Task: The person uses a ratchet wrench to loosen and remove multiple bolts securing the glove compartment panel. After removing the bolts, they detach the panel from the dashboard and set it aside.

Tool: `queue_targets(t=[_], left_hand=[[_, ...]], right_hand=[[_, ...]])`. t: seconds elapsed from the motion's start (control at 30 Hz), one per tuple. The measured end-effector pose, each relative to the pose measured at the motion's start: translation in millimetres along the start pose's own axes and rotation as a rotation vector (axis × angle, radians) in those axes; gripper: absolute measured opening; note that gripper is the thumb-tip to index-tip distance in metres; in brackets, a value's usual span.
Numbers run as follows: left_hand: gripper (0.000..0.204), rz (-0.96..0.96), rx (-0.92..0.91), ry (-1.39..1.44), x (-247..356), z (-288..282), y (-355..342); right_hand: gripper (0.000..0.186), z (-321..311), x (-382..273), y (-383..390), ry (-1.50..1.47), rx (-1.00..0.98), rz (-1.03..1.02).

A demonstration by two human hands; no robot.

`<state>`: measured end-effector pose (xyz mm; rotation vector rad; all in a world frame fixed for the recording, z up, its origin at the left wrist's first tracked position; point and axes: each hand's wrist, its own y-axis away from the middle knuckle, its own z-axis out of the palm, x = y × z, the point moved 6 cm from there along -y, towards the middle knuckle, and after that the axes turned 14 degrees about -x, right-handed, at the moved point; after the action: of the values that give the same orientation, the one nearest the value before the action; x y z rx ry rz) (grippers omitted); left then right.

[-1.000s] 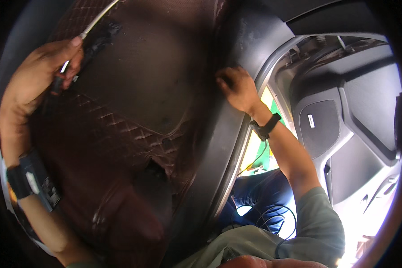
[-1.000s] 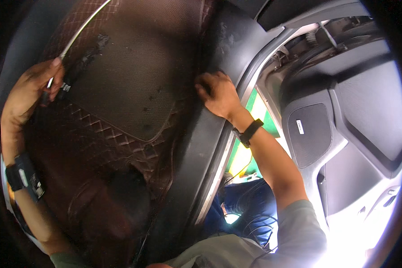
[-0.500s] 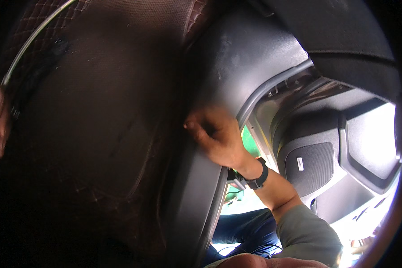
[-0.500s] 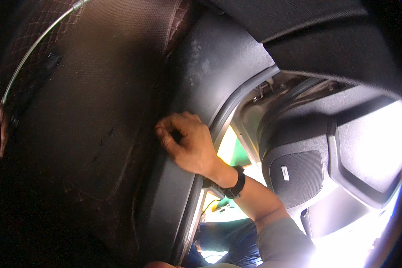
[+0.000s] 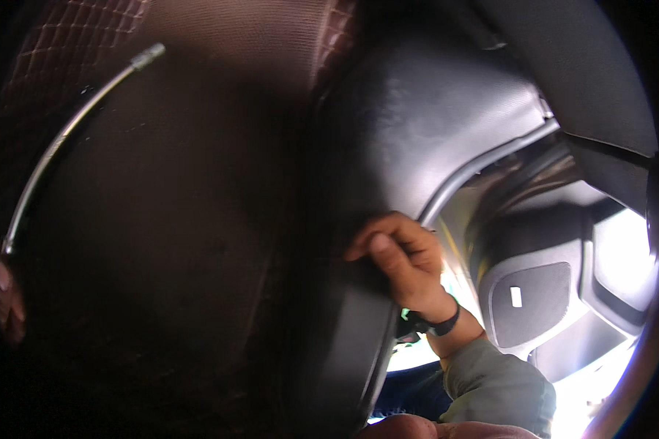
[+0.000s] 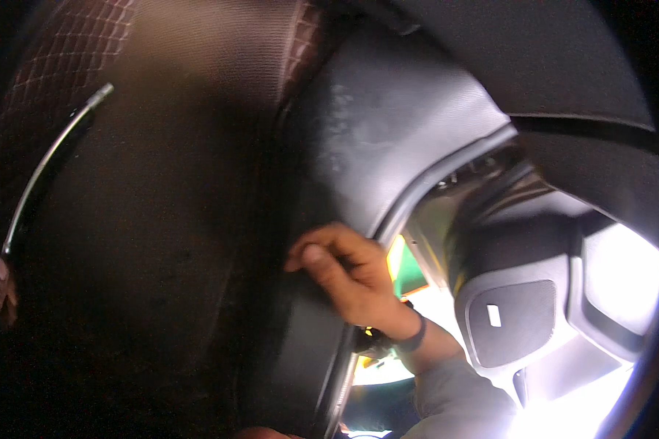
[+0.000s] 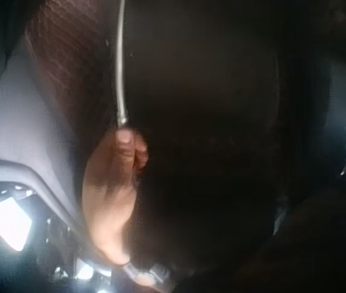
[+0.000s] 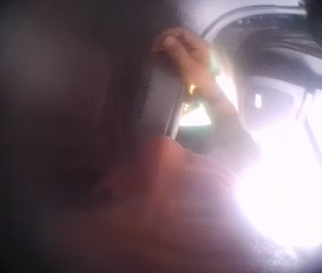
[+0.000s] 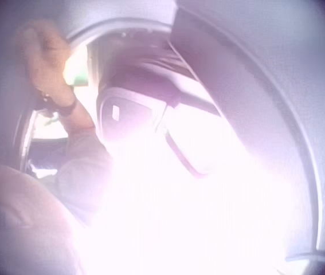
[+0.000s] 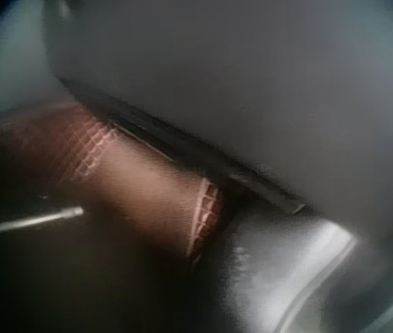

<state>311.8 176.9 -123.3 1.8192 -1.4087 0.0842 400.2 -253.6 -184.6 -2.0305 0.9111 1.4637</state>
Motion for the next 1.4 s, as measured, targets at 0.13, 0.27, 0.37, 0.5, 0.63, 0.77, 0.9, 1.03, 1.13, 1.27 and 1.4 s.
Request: queue_targets(t=[0.13, 0.27, 0.37, 0.5, 0.63, 0.77, 0.9, 1.03, 1.13, 1.27, 1.4], left_hand=[[0.053, -0.043, 0.009, 0.014, -8.1, -1.9, 9.8], [0.053, -0.064, 0.02, 0.029, -13.7, -1.8, 14.5], [0.053, -0.076, 0.025, 0.021, -12.8, -2.9, 17.0], [0.053, -0.076, 0.044, 0.007, -11.4, -0.8, 13.5], [0.053, -0.069, 0.026, -0.015, -1.2, 1.0, 2.5], [0.053, -0.066, 0.022, -0.023, 2.9, 5.8, -3.0], [0.053, -0.057, 0.011, -0.024, 1.4, 9.6, -6.8], [0.053, -0.081, 0.017, -0.012, -4.9, 12.1, 1.6], [0.053, -0.054, -0.012, -0.009, -3.7, 13.1, -11.0], [0.053, -0.078, 0.01, 0.024, -9.3, 6.7, 11.4], [0.053, -0.056, -0.014, 0.053, -10.7, 3.9, 12.3]], right_hand=[[0.02, -3.8, 2.4, 7.6, -0.144, 0.074, -0.041], [0.023, -8.1, 2.1, 9.6, -0.188, 0.108, -0.099], [0.026, -14.0, 7.5, 12.0, -0.196, 0.127, -0.171], [0.022, -12.7, 11.3, 9.7, -0.226, 0.143, -0.127], [0.021, -10.1, 5.8, 8.4, -0.247, 0.109, -0.111], [0.02, -11.7, 4.3, 9.1, -0.306, 0.117, -0.102], [0.021, -12.5, 3.8, 7.3, -0.266, 0.127, -0.113], [0.022, -9.1, 7.1, 6.2, -0.273, 0.117, -0.129], [0.023, -10.8, 12.7, 16.2, -0.328, 0.169, -0.128], [0.025, -14.2, 9.0, 3.5, -0.296, 0.108, -0.149], [0.025, -13.2, 4.4, -1.3, -0.249, 0.118, -0.078]])
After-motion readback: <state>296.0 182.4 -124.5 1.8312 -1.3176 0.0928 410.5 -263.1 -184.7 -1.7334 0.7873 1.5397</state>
